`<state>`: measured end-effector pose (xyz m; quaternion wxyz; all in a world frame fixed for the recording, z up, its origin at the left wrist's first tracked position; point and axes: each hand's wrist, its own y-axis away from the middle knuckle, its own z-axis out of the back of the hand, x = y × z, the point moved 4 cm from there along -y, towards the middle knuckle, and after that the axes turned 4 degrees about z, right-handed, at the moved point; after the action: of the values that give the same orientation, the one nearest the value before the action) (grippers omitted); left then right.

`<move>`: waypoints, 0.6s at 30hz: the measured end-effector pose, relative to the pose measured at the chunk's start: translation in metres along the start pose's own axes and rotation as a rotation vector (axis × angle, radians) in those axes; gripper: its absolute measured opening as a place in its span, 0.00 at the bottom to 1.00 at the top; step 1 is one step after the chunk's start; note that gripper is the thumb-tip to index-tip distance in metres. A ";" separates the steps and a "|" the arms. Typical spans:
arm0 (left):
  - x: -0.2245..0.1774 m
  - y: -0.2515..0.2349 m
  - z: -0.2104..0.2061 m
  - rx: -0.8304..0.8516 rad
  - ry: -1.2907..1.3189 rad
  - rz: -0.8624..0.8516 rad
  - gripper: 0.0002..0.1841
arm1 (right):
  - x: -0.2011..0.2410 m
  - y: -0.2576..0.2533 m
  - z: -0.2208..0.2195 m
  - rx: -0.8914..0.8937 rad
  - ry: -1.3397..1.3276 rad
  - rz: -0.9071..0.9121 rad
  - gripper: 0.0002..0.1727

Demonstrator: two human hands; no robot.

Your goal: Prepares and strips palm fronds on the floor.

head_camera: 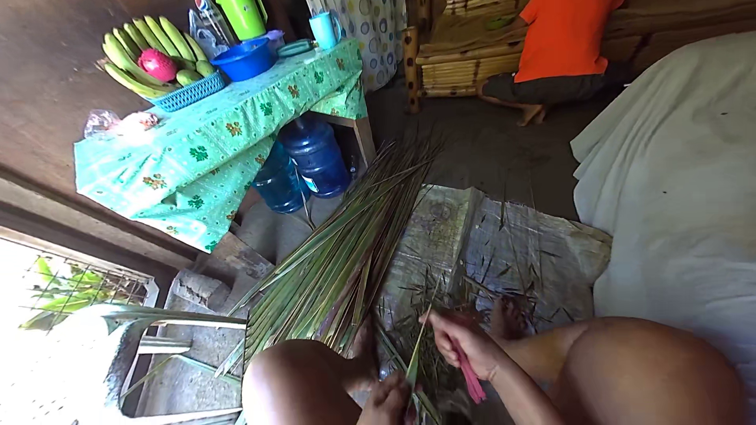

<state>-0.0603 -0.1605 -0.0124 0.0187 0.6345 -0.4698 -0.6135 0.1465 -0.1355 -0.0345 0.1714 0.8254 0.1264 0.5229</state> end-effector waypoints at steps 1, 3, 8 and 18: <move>-0.004 -0.010 -0.005 0.013 -0.006 0.007 0.17 | 0.000 0.001 -0.008 0.001 0.057 0.010 0.09; -0.008 -0.022 -0.011 0.038 -0.013 0.029 0.14 | 0.003 0.000 -0.010 -0.069 0.127 0.057 0.04; -0.003 -0.023 -0.004 -0.141 -0.175 0.024 0.11 | 0.014 -0.010 0.020 -0.253 0.304 0.181 0.07; -0.015 -0.044 0.005 -0.376 -0.025 0.011 0.16 | -0.003 0.017 -0.035 0.237 1.070 0.356 0.21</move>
<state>-0.0365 -0.1240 -0.0285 0.1345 0.6095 -0.3507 -0.6981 0.1143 -0.1463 -0.0161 -0.1007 0.4682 0.1125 0.8706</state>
